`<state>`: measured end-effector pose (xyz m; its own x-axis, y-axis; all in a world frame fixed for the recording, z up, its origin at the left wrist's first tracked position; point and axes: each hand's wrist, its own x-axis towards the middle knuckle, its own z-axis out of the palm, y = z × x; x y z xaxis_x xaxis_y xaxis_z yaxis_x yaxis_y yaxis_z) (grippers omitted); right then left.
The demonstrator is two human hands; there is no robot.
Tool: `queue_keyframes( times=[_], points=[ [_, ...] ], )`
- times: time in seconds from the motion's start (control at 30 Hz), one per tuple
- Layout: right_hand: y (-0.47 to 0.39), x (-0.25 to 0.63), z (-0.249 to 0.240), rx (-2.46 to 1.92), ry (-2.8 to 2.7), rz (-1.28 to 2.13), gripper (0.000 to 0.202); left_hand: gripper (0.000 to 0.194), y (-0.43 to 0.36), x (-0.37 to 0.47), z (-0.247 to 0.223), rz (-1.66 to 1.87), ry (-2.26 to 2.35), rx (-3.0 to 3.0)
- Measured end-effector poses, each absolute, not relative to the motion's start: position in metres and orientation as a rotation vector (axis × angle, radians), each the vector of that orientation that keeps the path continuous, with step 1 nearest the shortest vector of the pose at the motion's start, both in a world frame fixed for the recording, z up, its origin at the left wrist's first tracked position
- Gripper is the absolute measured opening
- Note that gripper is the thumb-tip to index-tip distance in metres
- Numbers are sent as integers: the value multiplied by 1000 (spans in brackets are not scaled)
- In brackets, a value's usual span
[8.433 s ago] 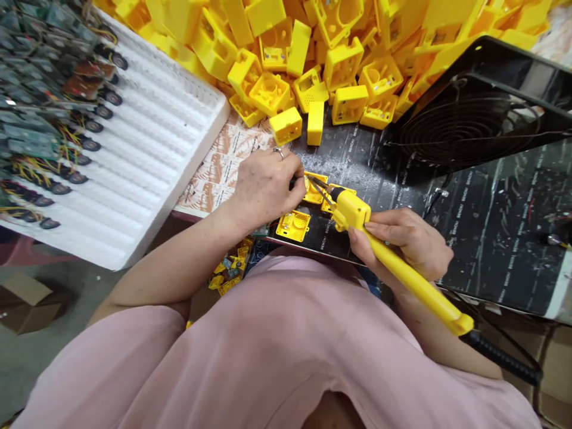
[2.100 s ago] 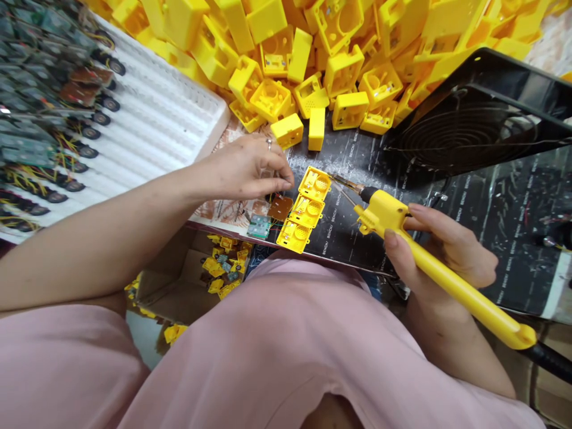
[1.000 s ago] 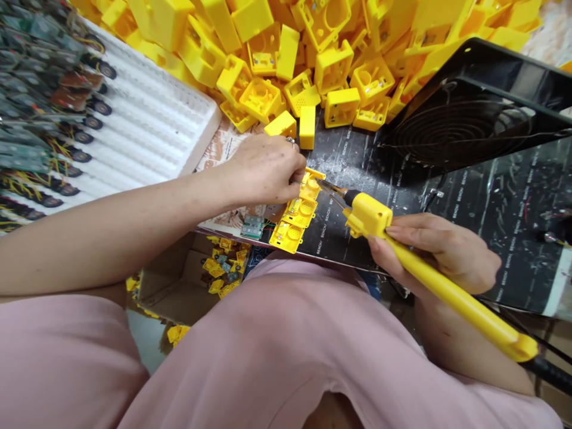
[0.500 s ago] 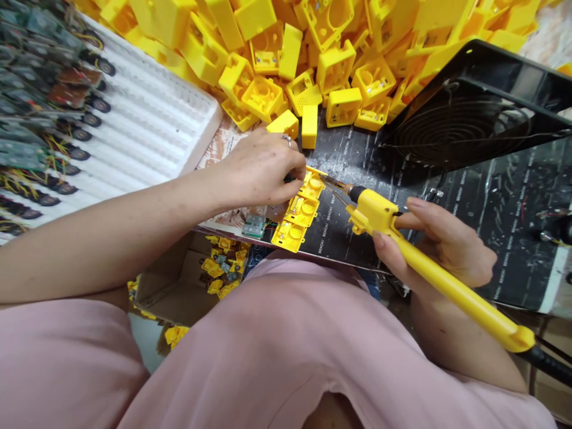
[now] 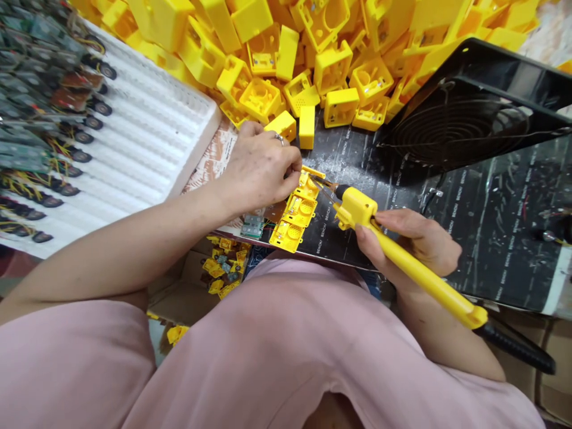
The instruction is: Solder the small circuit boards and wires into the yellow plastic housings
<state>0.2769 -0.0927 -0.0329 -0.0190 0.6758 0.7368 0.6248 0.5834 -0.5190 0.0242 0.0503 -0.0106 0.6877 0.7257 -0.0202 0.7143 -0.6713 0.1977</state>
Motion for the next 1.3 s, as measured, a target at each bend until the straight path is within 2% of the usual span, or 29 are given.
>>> queue_keyframes(
  times=[0.17,0.33,0.5,0.63,0.83,0.93,1.07,1.17,1.3],
  points=[
    [-92,273,-21,-1183,-1824,-17,26,39,50,31,-3,11,1145,2735],
    [-84,273,-12,-1051,-1947,-92,30,37,52,37,1,-28,1113,2727],
    [-90,283,-11,-1135,-1831,-58,24,35,52,41,5,-89,1139,2687],
    [-97,289,-18,-1146,-1819,-48,27,36,52,38,4,-63,1119,2724],
    [-104,295,-35,-1273,-1682,-40,55,39,52,37,-1,-49,1150,2777],
    [-111,302,-39,-1274,-1654,-32,62,41,52,32,8,-122,1152,2778],
    [-122,314,-38,-1340,-1583,-106,56,48,51,27,22,-55,1076,2758],
    [-126,318,-36,-1382,-1493,-187,44,47,43,38,14,-24,806,2820],
    [-127,318,-37,-1374,-1429,-205,43,58,23,36,1,-259,476,2928]
  ],
)
